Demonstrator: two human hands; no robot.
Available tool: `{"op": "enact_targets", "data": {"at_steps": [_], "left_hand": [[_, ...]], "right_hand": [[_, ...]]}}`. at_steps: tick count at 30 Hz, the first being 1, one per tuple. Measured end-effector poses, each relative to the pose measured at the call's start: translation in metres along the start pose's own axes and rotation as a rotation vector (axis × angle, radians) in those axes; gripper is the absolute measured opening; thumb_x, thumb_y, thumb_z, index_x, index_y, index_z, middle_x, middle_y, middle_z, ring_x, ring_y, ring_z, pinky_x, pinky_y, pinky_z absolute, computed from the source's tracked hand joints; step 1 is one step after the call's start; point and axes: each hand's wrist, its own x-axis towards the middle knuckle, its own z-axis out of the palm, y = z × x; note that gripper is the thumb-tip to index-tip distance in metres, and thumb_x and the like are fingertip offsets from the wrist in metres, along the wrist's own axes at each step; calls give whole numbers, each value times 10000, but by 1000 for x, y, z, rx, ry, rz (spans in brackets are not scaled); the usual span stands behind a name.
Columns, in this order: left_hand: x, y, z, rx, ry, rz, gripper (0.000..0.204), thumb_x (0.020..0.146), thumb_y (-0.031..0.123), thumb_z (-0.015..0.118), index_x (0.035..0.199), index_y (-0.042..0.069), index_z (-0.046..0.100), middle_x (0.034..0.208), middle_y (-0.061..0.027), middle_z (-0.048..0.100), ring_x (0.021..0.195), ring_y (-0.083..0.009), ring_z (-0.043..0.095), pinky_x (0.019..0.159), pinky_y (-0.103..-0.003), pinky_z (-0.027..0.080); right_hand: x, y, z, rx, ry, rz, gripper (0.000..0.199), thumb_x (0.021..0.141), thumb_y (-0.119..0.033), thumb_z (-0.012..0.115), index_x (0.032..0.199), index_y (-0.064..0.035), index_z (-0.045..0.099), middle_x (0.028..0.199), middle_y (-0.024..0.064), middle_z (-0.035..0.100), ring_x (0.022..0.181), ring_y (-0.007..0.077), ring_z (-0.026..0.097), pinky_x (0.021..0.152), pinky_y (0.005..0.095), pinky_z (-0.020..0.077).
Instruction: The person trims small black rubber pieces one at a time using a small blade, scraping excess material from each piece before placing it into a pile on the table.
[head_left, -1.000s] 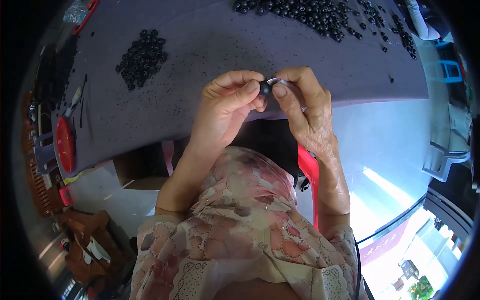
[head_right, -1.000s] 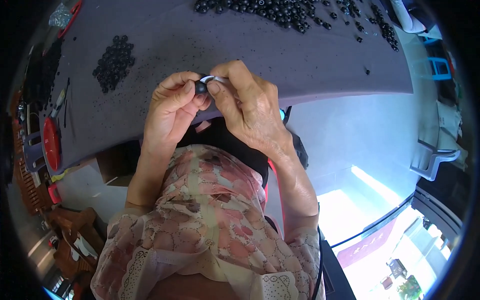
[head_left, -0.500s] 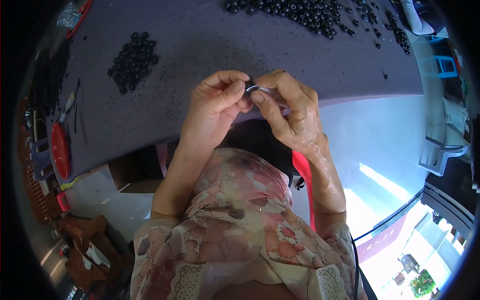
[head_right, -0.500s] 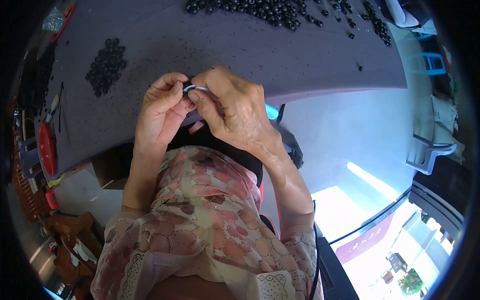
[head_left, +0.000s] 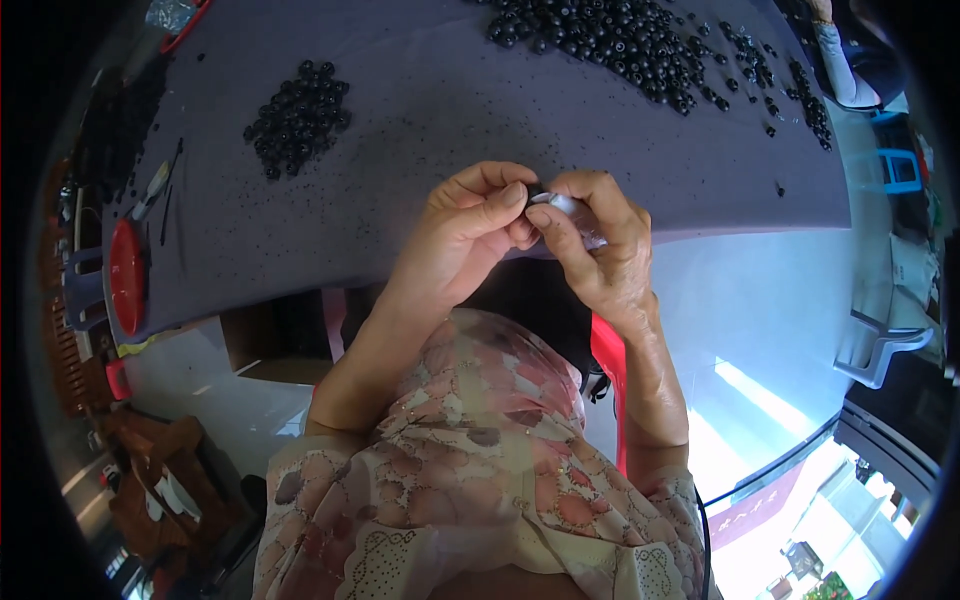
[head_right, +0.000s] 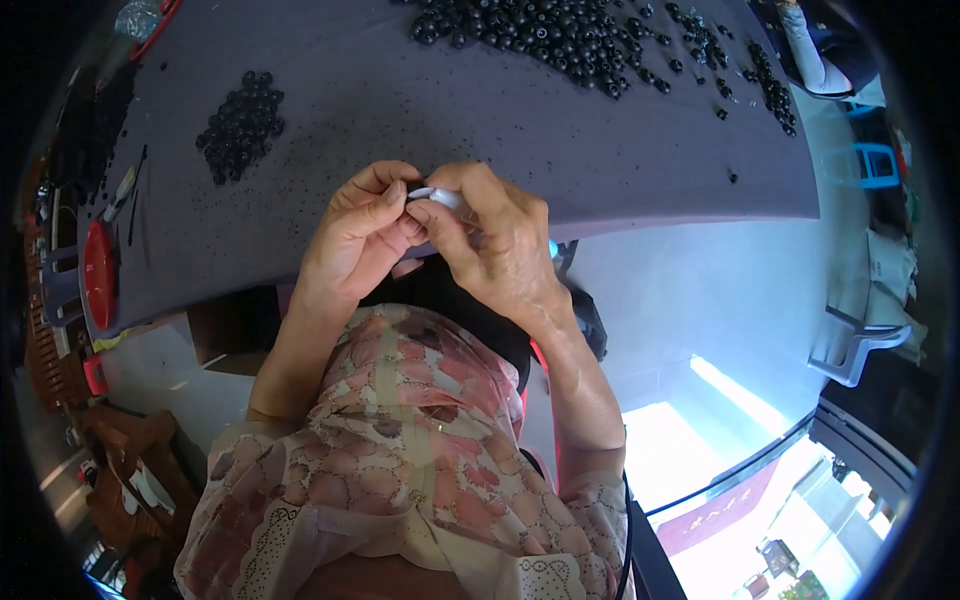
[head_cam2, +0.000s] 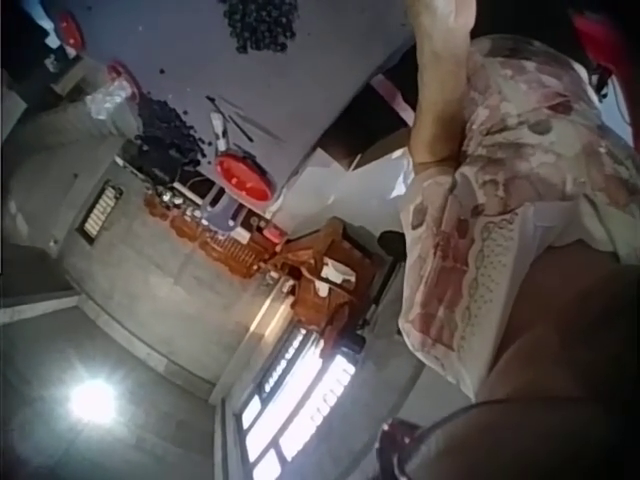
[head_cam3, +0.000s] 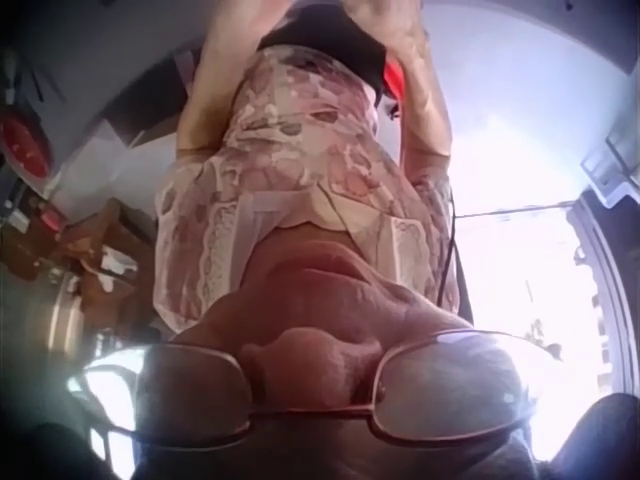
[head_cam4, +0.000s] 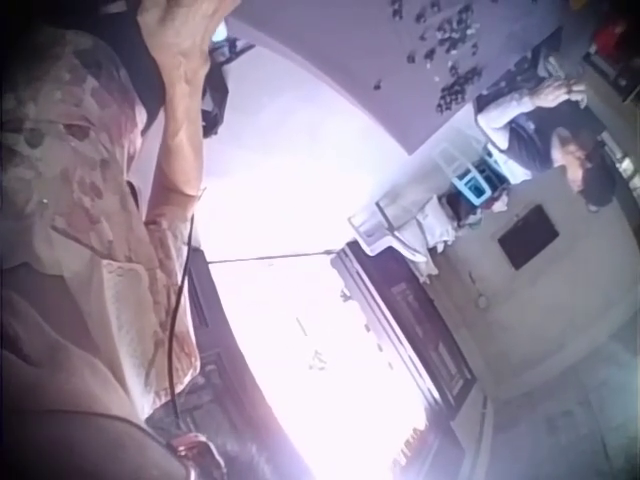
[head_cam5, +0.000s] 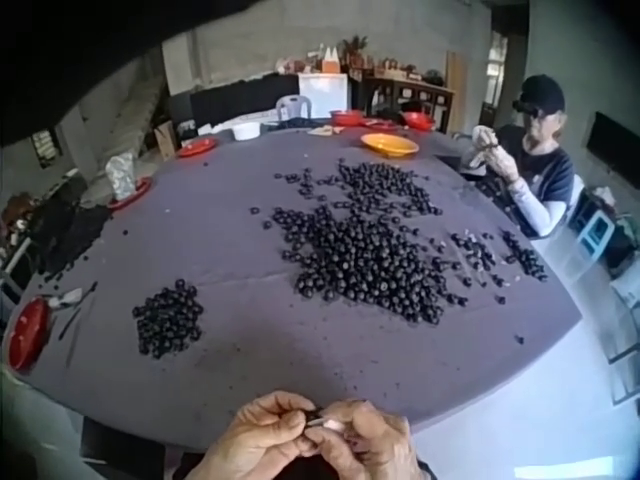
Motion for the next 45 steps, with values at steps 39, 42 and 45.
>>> {"op": "enact_targets", "data": {"at_steps": [39, 42, 45], "left_hand": [[-1, -5, -1, -81, 211, 70, 77, 779, 42, 565, 839, 0, 586, 706, -51, 561, 601, -103, 507, 577, -219, 441], [1, -6, 0, -106, 226, 77, 73, 785, 45, 557, 834, 0, 586, 707, -52, 562, 604, -102, 509, 582, -218, 444], [0, -7, -2, -116, 222, 37, 68, 789, 44, 550, 828, 4, 588, 706, -53, 562, 606, -100, 509, 586, -217, 445]], "right_hand": [[4, 4, 15, -515, 41, -250, 107, 749, -52, 582, 831, -10, 527, 686, 97, 529, 503, 225, 493, 453, 294, 395], [4, 7, 14, -513, 44, -264, 111, 748, -52, 584, 836, -11, 531, 694, 98, 536, 508, 217, 496, 458, 287, 398], [4, 10, 15, -448, 68, -248, 136, 733, -53, 596, 848, -15, 533, 682, 95, 532, 517, 216, 510, 458, 281, 404]]}}
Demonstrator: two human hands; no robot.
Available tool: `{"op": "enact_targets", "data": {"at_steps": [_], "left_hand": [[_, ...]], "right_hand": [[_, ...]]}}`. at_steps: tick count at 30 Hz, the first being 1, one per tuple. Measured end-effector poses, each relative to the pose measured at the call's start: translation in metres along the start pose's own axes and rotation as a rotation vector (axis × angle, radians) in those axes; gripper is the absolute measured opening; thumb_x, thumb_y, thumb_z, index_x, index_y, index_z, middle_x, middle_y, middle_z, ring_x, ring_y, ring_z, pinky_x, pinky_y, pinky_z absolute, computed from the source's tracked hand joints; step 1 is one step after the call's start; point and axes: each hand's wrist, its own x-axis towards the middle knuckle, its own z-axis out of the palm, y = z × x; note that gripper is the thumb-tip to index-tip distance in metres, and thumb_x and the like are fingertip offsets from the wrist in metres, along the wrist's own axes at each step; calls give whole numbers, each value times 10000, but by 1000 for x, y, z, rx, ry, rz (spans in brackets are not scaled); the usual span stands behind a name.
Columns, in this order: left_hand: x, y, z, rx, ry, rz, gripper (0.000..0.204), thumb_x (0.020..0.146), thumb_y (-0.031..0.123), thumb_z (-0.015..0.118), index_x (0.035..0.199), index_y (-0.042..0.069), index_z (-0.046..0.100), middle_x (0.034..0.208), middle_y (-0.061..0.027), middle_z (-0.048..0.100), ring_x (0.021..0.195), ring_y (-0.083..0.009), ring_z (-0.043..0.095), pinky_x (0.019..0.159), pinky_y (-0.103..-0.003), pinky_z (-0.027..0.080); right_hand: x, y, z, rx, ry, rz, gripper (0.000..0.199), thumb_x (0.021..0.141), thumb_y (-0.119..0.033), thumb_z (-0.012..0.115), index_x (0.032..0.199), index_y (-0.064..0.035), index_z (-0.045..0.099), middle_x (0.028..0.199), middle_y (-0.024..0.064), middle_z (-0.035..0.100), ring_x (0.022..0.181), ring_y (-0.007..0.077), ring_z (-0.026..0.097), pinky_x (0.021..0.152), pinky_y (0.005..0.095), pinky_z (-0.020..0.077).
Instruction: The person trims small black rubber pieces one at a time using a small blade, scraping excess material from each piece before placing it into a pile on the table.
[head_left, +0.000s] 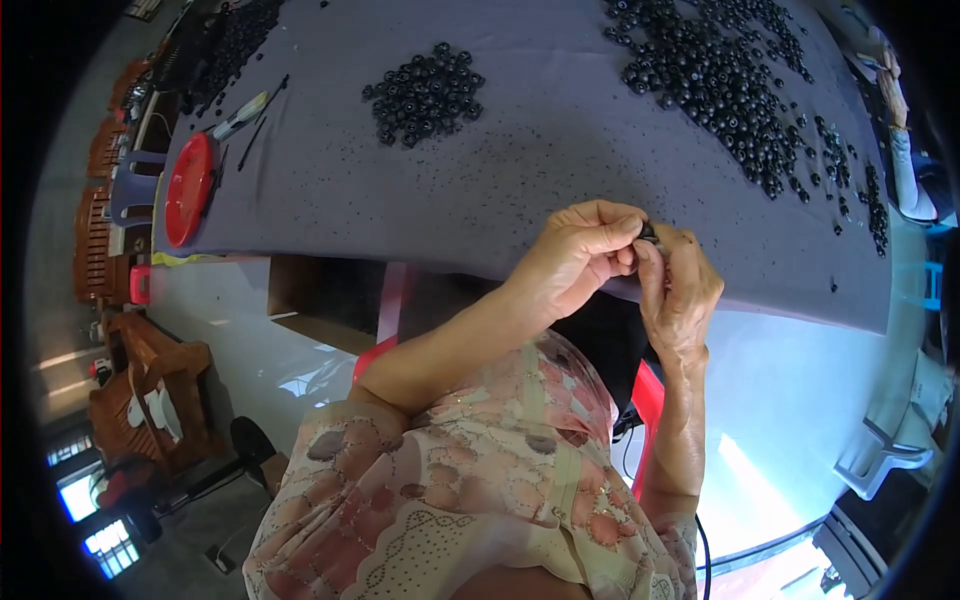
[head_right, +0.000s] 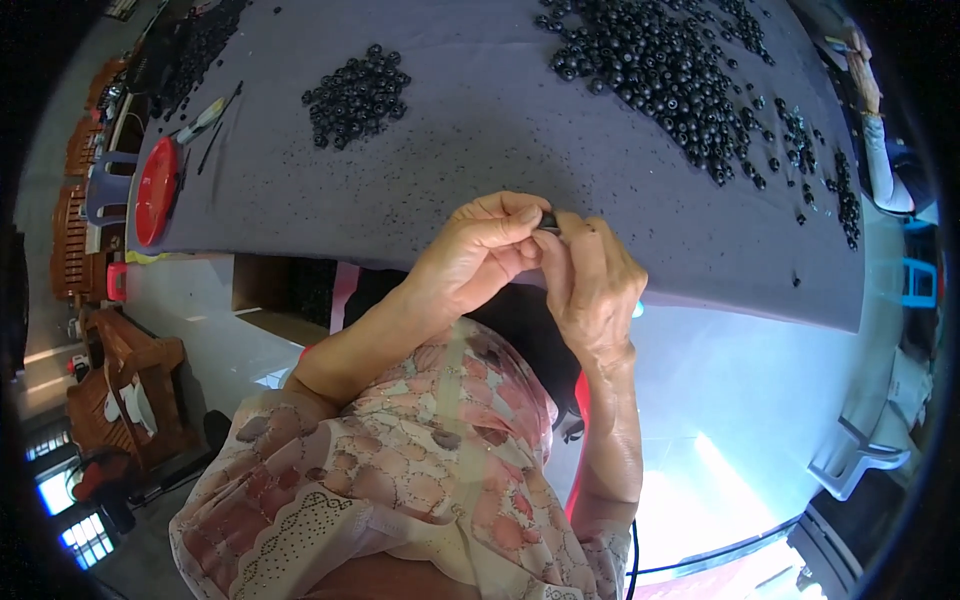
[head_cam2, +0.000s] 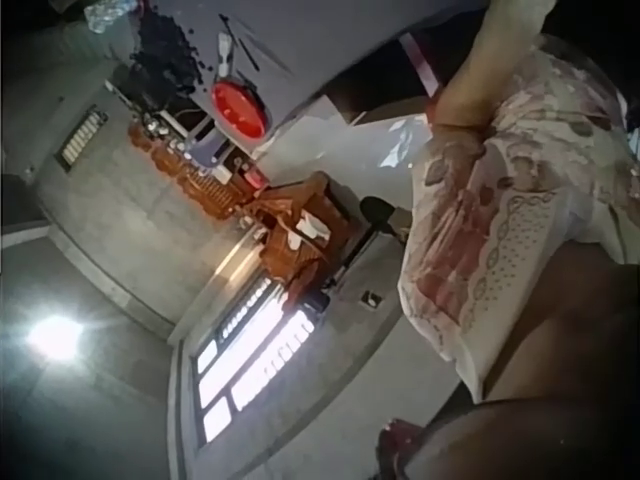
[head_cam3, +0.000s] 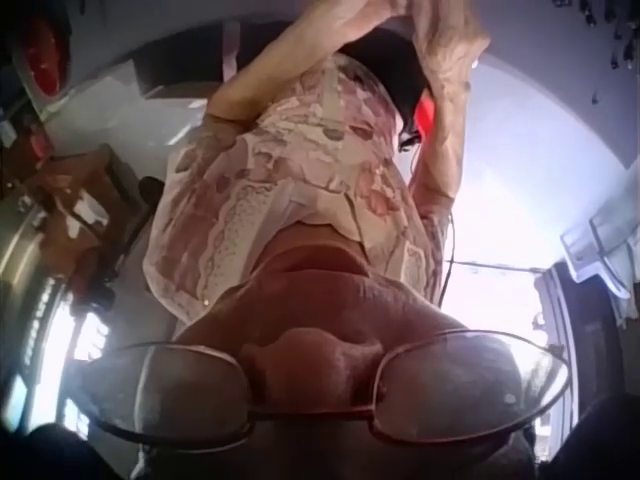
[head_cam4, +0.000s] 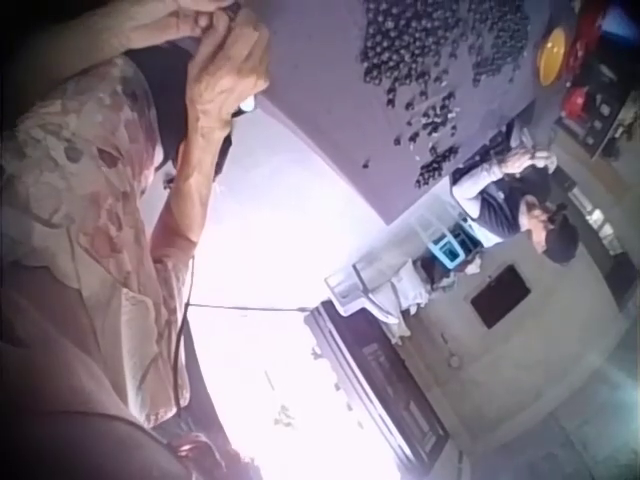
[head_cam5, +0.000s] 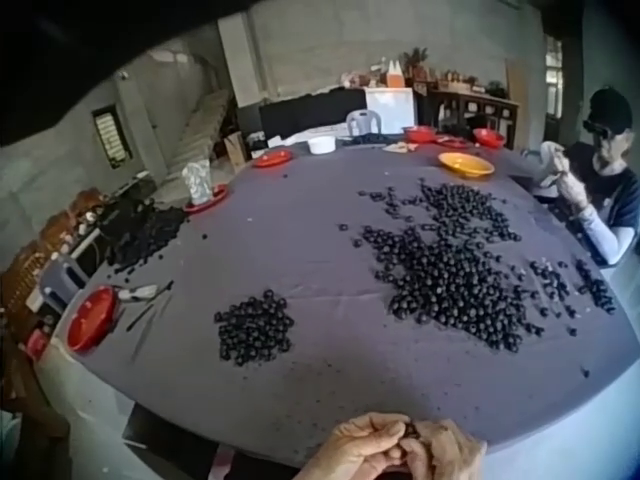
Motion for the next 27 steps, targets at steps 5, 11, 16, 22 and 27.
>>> {"op": "enact_targets", "data": {"at_steps": [5, 11, 16, 22, 27], "left_hand": [[1, -2, 1, -4, -10, -11, 63, 790, 43, 546, 821, -1, 580, 717, -63, 559, 609, -109, 511, 598, -238, 455], [-1, 2, 5, 15, 2, -36, 64, 782, 54, 559, 816, 0, 562, 712, -60, 549, 603, -121, 515, 596, -255, 453], [-2, 1, 10, 36, -102, -57, 67, 775, 73, 573, 801, 14, 552, 712, -55, 548, 607, -135, 527, 577, -248, 433], [1, 1, 0, 36, -98, -95, 86, 778, 66, 559, 848, 20, 535, 733, -60, 545, 632, -144, 532, 592, -247, 418], [4, 4, -3, 50, -142, -121, 76, 788, 58, 539, 849, 12, 528, 722, -74, 546, 639, -154, 530, 615, -264, 427]], "right_hand": [[3, -4, -6, 135, -6, 50, 181, 721, -35, 601, 889, -11, 538, 700, 107, 556, 509, 185, 526, 459, 263, 417], [2, -6, -7, 176, 30, 118, 148, 722, -44, 600, 862, -12, 562, 696, 74, 572, 505, 113, 509, 459, 223, 410], [-6, -7, -19, 447, -15, 473, 134, 765, -90, 594, 871, -13, 564, 689, -1, 537, 589, 40, 441, 521, 179, 376], [-3, -3, -13, 654, -22, 459, 115, 772, -36, 568, 883, -7, 561, 717, -18, 526, 631, 32, 436, 551, 160, 363], [0, -1, -13, 630, -58, 393, 113, 748, 5, 575, 860, -2, 564, 712, 8, 558, 597, 38, 474, 505, 170, 387]]}}
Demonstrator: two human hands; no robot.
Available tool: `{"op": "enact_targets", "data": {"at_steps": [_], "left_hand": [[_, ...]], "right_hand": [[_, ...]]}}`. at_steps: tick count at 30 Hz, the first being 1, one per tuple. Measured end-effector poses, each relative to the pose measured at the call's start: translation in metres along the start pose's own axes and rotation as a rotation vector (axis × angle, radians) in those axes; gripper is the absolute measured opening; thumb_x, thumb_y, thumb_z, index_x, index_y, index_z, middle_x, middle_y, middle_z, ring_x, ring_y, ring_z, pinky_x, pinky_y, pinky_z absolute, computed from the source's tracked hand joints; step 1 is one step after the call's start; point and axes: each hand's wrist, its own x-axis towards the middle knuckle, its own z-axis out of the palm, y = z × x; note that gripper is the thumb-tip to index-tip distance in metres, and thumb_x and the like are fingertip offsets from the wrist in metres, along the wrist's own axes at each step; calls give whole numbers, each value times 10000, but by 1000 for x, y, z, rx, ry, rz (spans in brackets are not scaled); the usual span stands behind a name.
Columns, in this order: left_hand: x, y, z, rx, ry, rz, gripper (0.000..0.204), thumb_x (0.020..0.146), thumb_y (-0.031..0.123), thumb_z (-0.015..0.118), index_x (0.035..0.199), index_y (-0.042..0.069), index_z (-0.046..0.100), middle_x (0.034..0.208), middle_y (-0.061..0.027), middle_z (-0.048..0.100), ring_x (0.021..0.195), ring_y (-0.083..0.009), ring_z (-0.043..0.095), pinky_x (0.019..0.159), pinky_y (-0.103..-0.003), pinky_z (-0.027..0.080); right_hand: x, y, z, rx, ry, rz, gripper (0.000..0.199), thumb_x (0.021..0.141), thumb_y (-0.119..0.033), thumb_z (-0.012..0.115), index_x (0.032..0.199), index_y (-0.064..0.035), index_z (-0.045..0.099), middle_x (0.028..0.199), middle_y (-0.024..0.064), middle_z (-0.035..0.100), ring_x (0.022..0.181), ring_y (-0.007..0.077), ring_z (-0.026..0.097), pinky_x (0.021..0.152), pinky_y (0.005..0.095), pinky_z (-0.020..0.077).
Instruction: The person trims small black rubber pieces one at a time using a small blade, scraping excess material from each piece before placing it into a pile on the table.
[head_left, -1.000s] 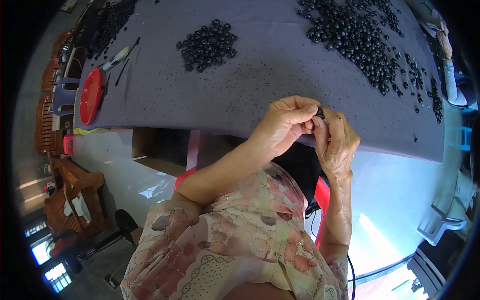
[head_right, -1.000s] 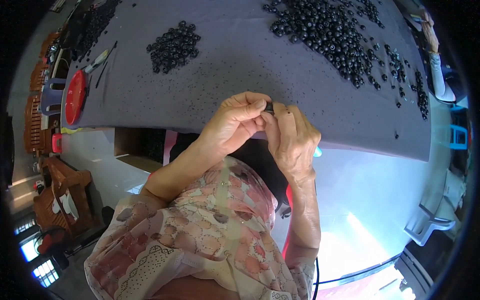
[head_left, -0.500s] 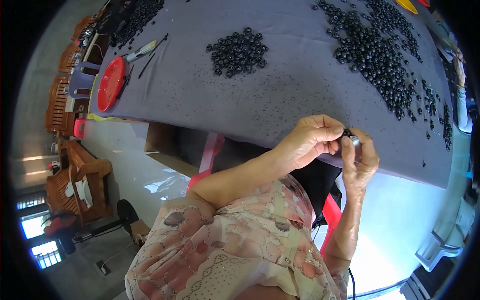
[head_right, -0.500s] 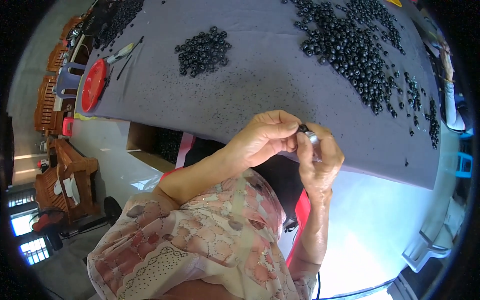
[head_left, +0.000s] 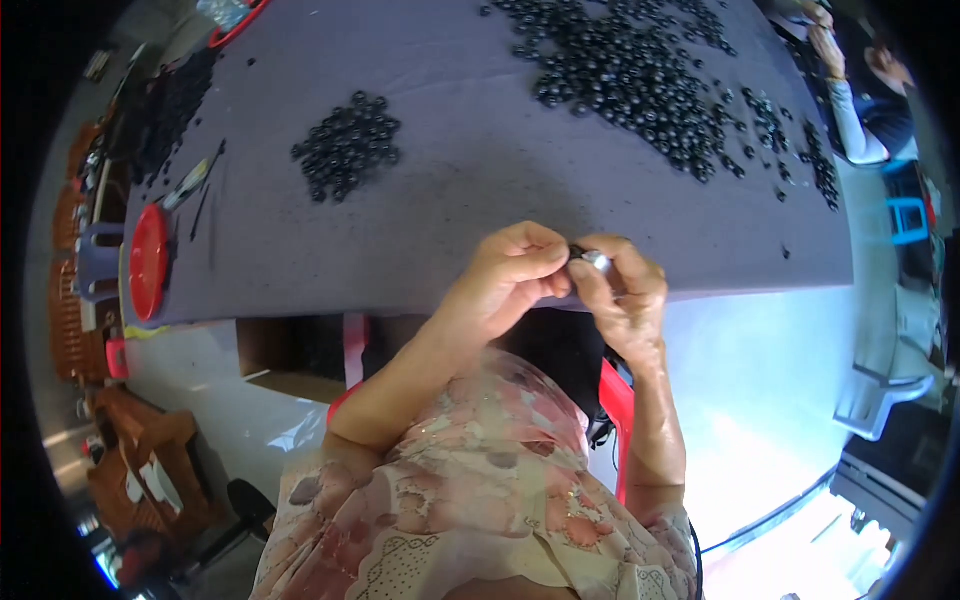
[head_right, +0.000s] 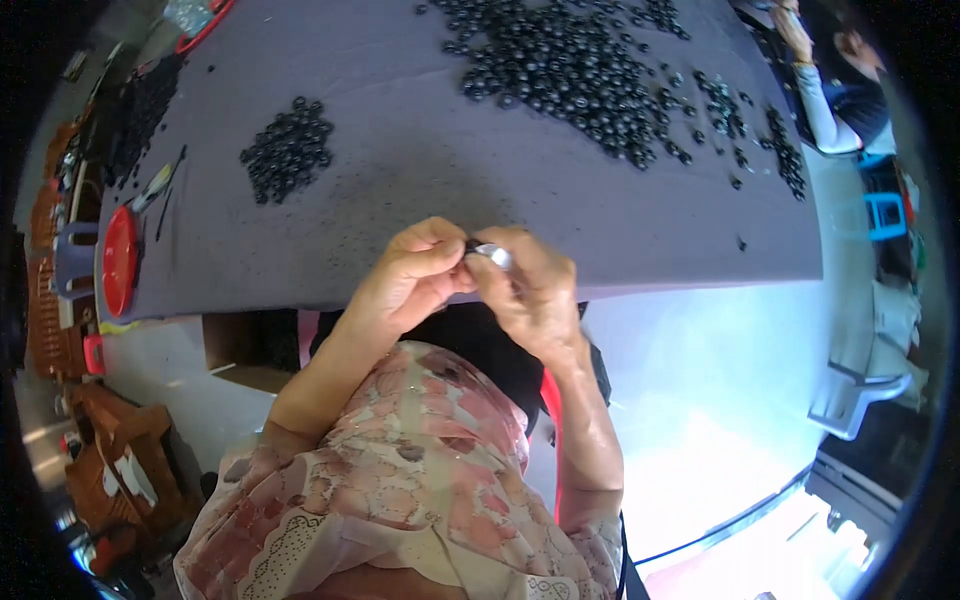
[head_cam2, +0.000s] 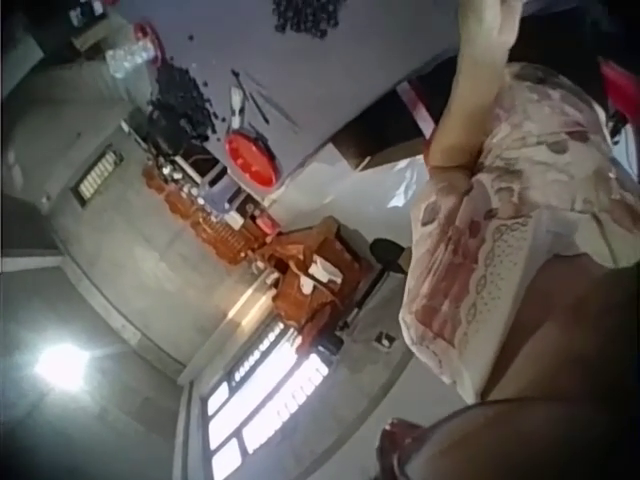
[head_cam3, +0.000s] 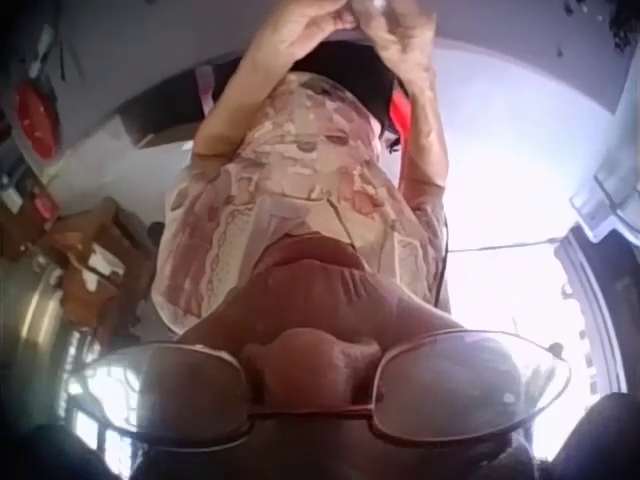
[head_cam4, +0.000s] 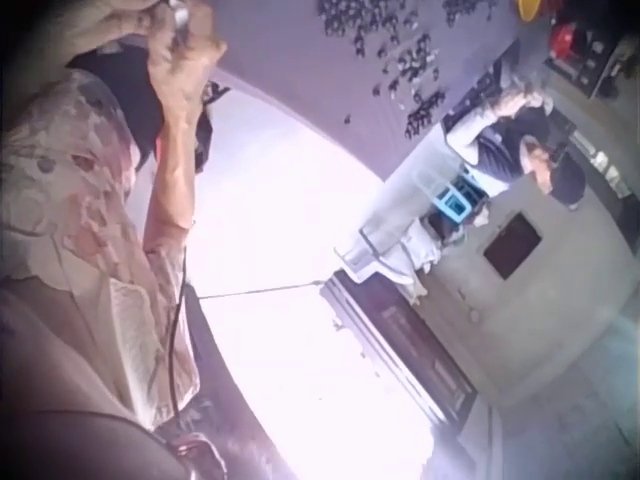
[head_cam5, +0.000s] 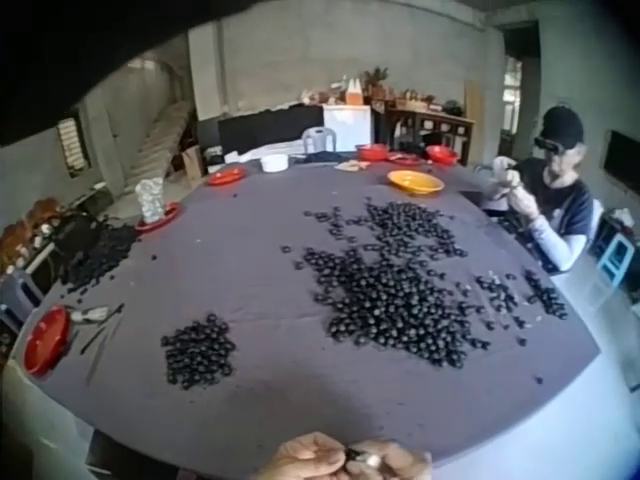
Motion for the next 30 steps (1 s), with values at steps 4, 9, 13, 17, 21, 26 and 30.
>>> {"op": "enact_targets", "data": {"at_steps": [4, 9, 13, 17, 21, 26, 30], "left_hand": [[-1, 3, 1, 99, -5, 52, 55, 795, 56, 528, 831, 14, 525, 723, -79, 552, 652, -153, 529, 648, -274, 431], [1, -1, -4, 41, 55, 59, 29, 798, 58, 519, 818, 42, 532, 742, -66, 562, 685, -144, 537, 707, -299, 434], [4, -4, -6, -15, 19, 36, 24, 800, 54, 512, 811, 52, 533, 750, -60, 563, 700, -145, 544, 732, -321, 436], [2, -3, -2, 56, 29, 51, 33, 797, 57, 513, 819, 45, 534, 759, -64, 566, 719, -152, 550, 742, -335, 435], [1, -8, 4, 53, 75, 42, 57, 792, 58, 514, 839, 38, 538, 784, -73, 569, 726, -160, 553, 737, -336, 437], [3, -9, -4, 25, 87, 49, 90, 807, 62, 495, 884, 33, 531, 829, -91, 575, 751, -170, 560, 716, -307, 453], [3, -1, 9, 17, 143, 34, 154, 821, 48, 455, 959, 18, 517, 872, -99, 574, 780, -161, 558, 722, -282, 456]], "right_hand": [[-1, 5, 0, 77, -42, -14, 115, 761, 30, 544, 876, 30, 545, 751, 76, 582, 625, 101, 552, 548, 210, 453], [3, 12, 0, -135, -17, -126, 129, 741, -24, 584, 862, 7, 548, 709, 70, 582, 584, 94, 543, 503, 212, 440], [3, 12, -1, -262, 27, -218, 125, 736, -21, 585, 851, 6, 545, 706, 85, 579, 565, 108, 544, 486, 216, 435], [4, 5, -6, -304, 31, -259, 139, 714, -28, 605, 834, 1, 543, 664, 84, 569, 516, 122, 539, 460, 216, 428], [0, -2, -9, -211, 54, -207, 146, 692, -38, 629, 812, -6, 551, 628, 67, 565, 479, 119, 531, 443, 222, 427], [-1, 10, -4, -196, 60, -199, 157, 690, -44, 625, 831, -12, 561, 746, 98, 595, 615, 179, 602, 523, 259, 477], [6, 11, -4, -229, 67, -251, 130, 693, -55, 614, 794, -4, 551, 687, 101, 583, 576, 216, 589, 500, 281, 464]]}}
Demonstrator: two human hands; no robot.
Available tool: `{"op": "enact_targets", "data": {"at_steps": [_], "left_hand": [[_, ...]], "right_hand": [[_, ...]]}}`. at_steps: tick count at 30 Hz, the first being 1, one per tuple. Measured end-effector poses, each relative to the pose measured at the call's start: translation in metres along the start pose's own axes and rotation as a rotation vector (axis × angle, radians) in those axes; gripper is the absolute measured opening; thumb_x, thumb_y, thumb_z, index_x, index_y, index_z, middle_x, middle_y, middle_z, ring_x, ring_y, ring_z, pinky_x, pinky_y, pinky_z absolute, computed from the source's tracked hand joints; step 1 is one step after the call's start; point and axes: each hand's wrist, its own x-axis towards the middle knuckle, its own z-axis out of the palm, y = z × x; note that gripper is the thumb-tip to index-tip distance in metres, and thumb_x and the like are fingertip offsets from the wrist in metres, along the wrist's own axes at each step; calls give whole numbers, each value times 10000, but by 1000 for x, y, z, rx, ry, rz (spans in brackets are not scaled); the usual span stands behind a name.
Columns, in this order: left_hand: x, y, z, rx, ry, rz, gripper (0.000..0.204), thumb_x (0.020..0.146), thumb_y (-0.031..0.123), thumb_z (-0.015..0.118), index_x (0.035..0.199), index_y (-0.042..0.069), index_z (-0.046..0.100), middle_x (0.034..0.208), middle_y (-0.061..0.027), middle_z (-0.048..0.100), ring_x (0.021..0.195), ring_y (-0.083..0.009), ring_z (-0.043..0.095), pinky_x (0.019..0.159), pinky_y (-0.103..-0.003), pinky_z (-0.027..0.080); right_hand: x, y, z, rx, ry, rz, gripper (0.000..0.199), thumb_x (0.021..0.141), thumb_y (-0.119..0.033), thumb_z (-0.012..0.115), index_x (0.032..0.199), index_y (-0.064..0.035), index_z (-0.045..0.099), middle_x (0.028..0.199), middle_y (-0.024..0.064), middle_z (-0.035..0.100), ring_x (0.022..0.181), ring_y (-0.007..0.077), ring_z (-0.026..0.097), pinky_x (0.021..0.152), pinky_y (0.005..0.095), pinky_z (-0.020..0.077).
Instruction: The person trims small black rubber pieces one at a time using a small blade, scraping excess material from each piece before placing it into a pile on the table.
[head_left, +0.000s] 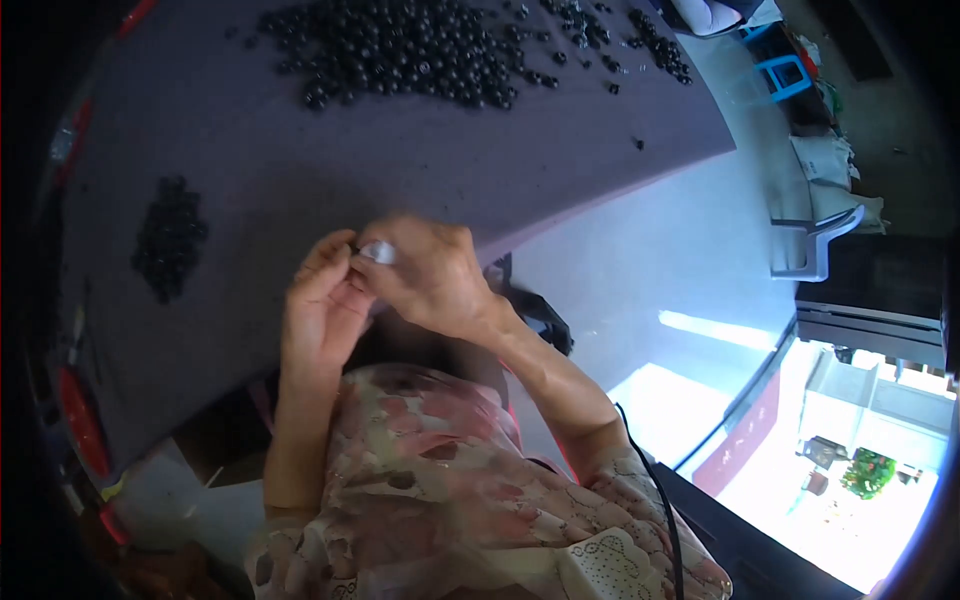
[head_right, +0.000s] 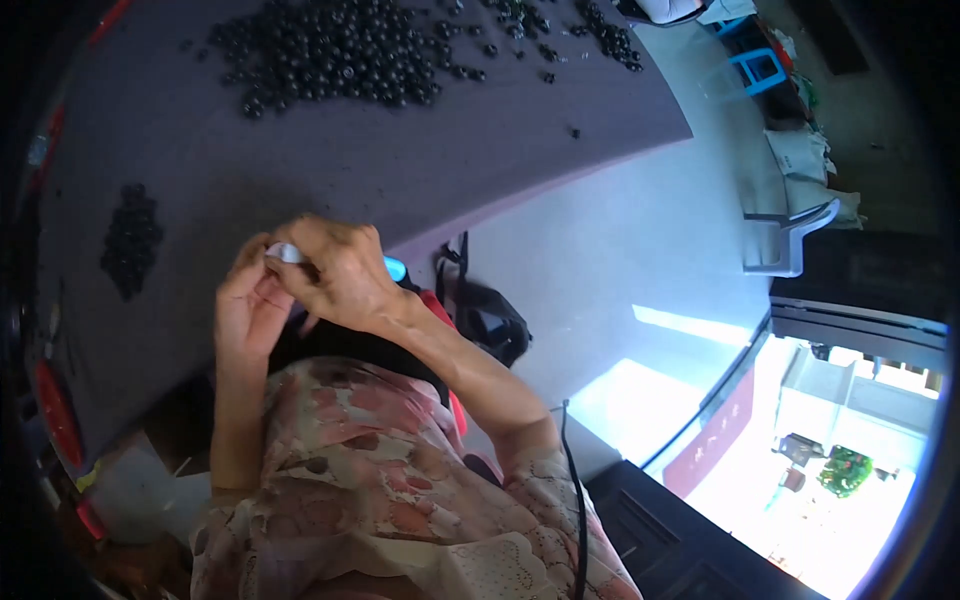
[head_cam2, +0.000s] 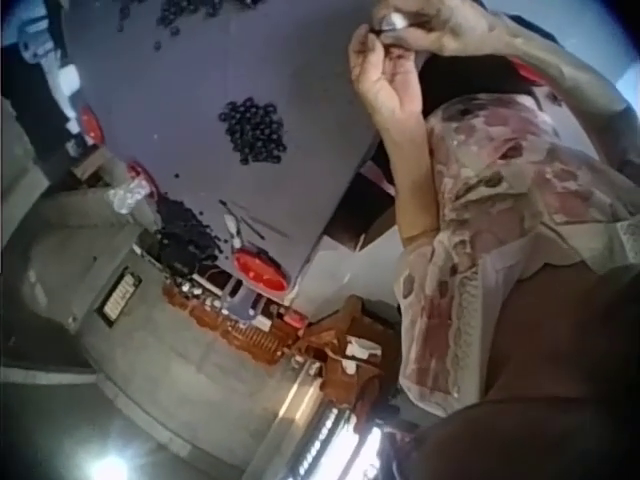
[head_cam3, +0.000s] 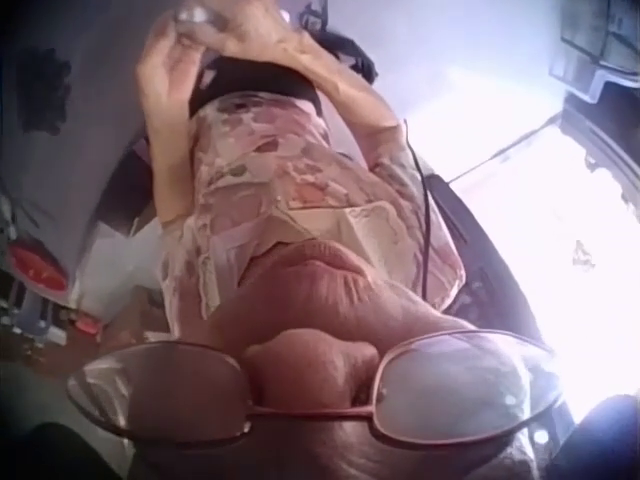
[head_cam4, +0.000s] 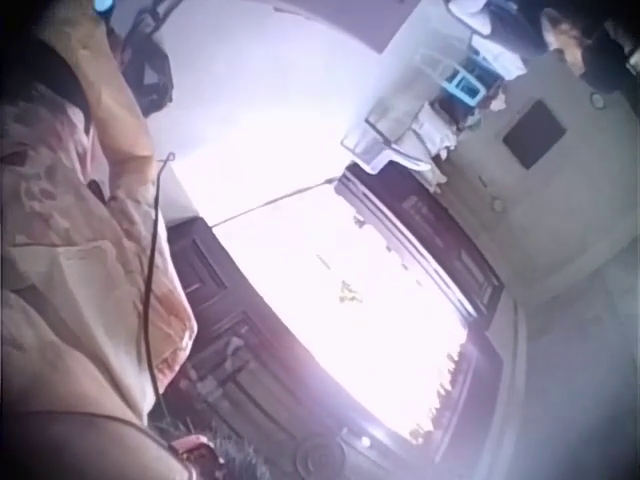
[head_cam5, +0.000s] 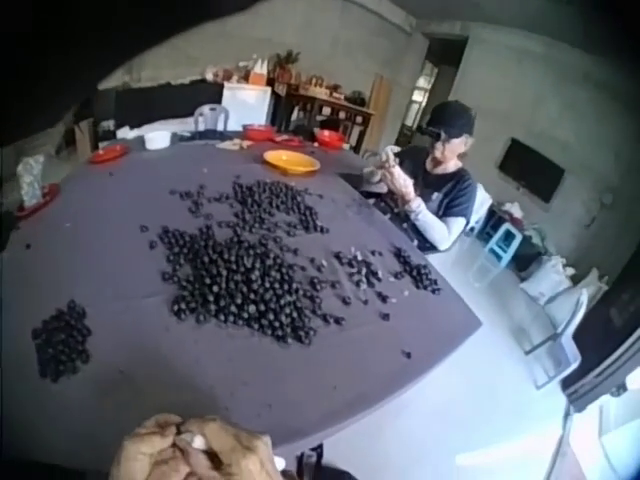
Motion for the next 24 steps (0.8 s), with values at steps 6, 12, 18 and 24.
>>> {"op": "enact_targets", "data": {"at_steps": [6, 12, 18, 24], "left_hand": [[12, -3, -20, -59, -38, -31, 167, 814, 65, 482, 965, 23, 539, 833, -84, 586, 761, -154, 564, 744, -275, 450], [6, -7, -23, -122, -76, -33, 160, 789, 56, 522, 944, 34, 556, 825, -69, 587, 754, -154, 565, 736, -300, 445], [10, -14, -19, -171, -39, -28, 130, 790, 50, 536, 915, 15, 546, 758, -64, 563, 692, -140, 544, 692, -283, 439], [8, -11, -17, -207, 7, -13, 82, 779, 13, 535, 853, -10, 562, 738, -88, 557, 650, -149, 518, 651, -251, 442]], "right_hand": [[0, 8, 5, -80, 26, -14, 94, 700, -33, 604, 770, -10, 547, 664, 93, 571, 537, 179, 574, 458, 266, 447], [-5, 3, 8, -14, -12, 99, 108, 725, -22, 598, 800, -9, 520, 674, 65, 581, 541, 91, 557, 440, 202, 431], [-12, 5, 18, 116, 87, 187, 96, 746, -1, 594, 811, -10, 524, 638, 6, 566, 553, 23, 497, 461, 159, 389], [-6, -2, 16, -59, 35, 186, 105, 730, -15, 617, 810, -27, 549, 604, -44, 512, 503, -4, 396, 441, 138, 310]]}}
